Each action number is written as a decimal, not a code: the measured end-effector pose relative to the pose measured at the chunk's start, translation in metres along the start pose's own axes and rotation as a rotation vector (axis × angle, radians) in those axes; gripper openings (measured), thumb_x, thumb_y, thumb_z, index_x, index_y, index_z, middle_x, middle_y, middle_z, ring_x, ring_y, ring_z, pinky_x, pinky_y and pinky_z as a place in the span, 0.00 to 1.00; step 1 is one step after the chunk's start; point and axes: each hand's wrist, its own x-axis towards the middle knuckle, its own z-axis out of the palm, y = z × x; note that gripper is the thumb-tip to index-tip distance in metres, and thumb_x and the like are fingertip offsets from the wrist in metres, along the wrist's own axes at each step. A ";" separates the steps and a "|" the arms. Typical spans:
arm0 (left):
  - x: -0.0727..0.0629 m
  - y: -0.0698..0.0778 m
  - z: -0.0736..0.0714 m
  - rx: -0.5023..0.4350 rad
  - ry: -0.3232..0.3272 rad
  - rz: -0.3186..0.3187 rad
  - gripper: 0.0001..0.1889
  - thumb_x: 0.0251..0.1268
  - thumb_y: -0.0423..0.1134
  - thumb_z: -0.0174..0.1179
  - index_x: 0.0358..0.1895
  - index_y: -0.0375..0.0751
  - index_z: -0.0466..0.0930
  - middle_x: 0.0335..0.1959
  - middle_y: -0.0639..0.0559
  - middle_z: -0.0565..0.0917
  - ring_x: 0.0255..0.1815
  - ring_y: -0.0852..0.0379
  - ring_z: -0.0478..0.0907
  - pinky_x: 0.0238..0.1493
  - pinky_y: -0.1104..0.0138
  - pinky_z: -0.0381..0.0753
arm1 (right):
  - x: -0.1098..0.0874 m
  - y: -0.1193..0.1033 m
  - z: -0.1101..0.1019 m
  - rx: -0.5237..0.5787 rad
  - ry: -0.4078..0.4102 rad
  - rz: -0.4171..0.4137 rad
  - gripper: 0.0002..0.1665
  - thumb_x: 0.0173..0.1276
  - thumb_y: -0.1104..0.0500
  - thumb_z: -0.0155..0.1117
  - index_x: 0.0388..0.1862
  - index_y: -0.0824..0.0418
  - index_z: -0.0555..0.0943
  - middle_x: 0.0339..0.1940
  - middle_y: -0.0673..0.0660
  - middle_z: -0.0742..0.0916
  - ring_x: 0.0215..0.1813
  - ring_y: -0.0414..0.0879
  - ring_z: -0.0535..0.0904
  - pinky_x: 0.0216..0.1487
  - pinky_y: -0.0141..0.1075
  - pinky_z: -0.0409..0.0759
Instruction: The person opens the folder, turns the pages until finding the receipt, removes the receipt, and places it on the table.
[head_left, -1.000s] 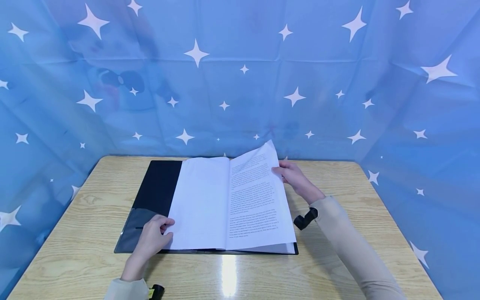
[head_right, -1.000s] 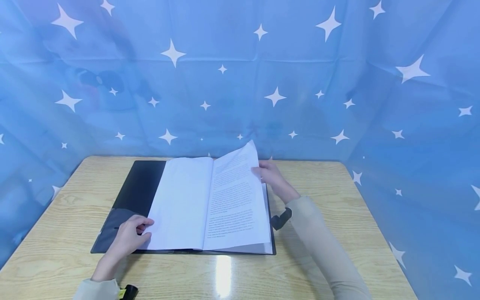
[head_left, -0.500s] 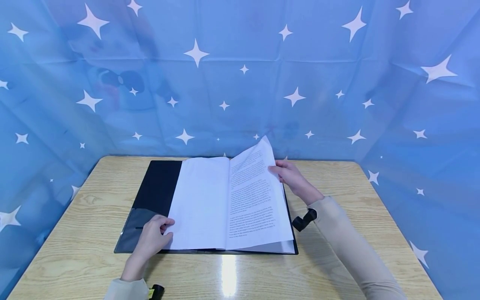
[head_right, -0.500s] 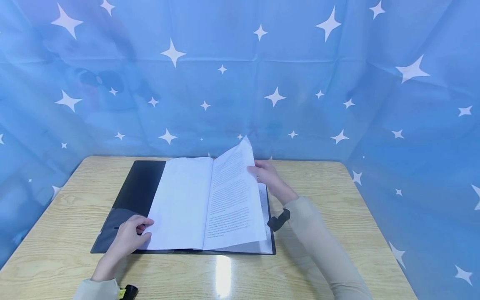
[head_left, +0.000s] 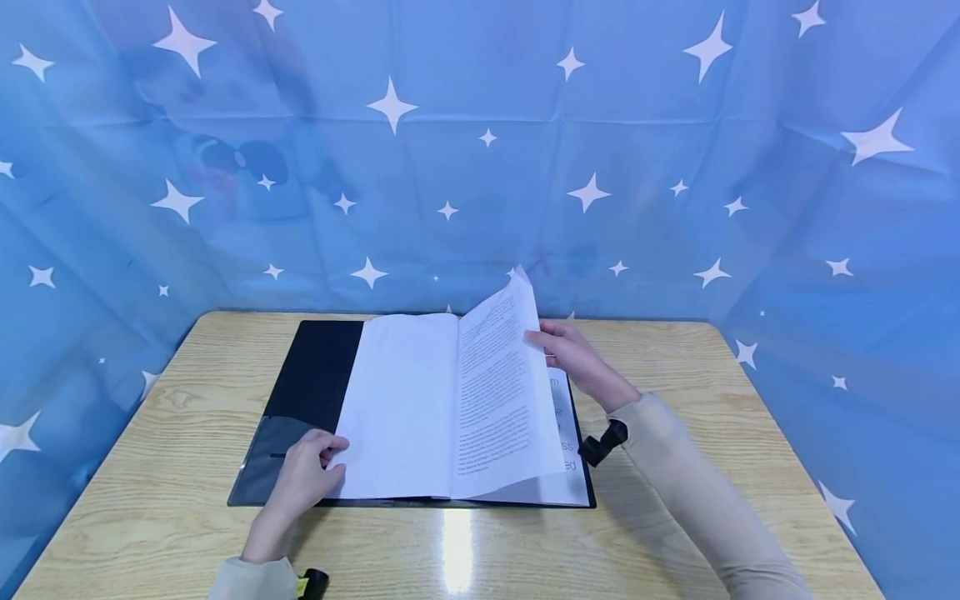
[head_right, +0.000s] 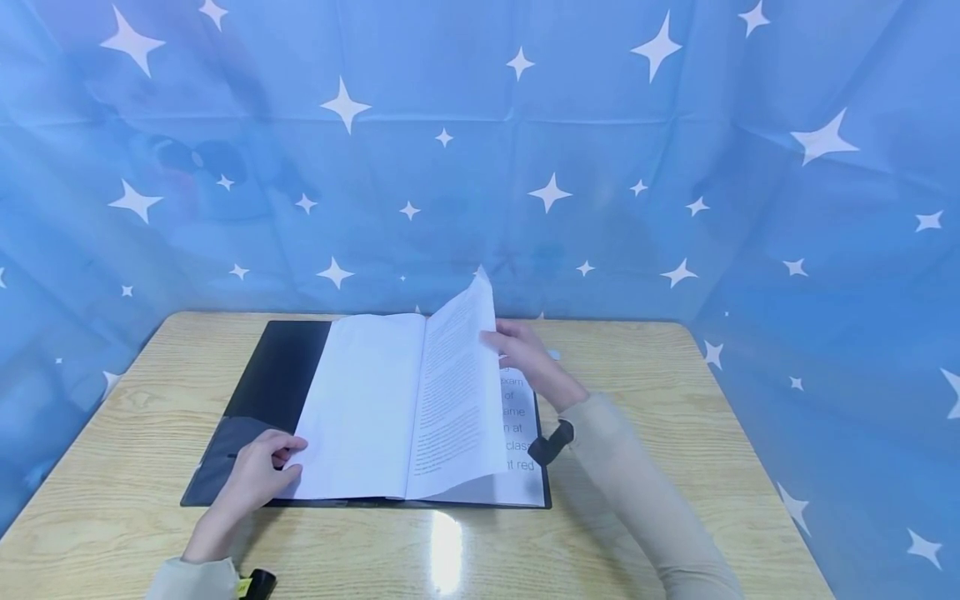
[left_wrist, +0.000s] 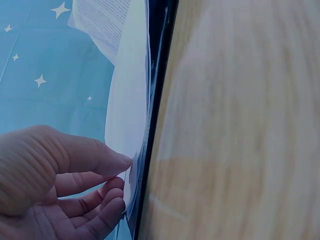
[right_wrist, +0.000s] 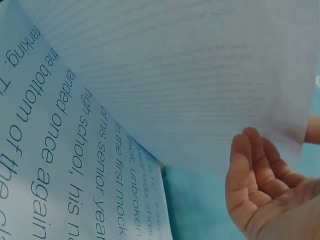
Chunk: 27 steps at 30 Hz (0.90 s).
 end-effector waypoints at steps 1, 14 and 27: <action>0.000 0.000 0.000 -0.002 0.000 0.001 0.11 0.46 0.24 0.63 0.37 0.31 0.83 0.36 0.45 0.77 0.33 0.52 0.71 0.36 0.61 0.74 | 0.000 0.000 0.001 0.003 -0.004 -0.004 0.27 0.71 0.55 0.52 0.64 0.69 0.67 0.45 0.57 0.82 0.39 0.43 0.82 0.40 0.36 0.77; 0.000 -0.001 -0.001 0.004 0.009 0.013 0.11 0.45 0.24 0.63 0.36 0.30 0.82 0.34 0.45 0.77 0.32 0.52 0.72 0.35 0.61 0.74 | 0.003 -0.010 0.021 0.043 0.012 -0.032 0.20 0.66 0.61 0.55 0.52 0.73 0.73 0.35 0.53 0.83 0.32 0.41 0.80 0.34 0.32 0.77; 0.000 -0.001 0.000 0.010 0.003 0.011 0.11 0.46 0.24 0.63 0.37 0.31 0.82 0.36 0.43 0.77 0.33 0.51 0.71 0.36 0.59 0.74 | 0.013 -0.026 0.052 0.009 0.002 -0.057 0.07 0.66 0.59 0.55 0.32 0.63 0.72 0.29 0.54 0.76 0.32 0.45 0.74 0.35 0.35 0.73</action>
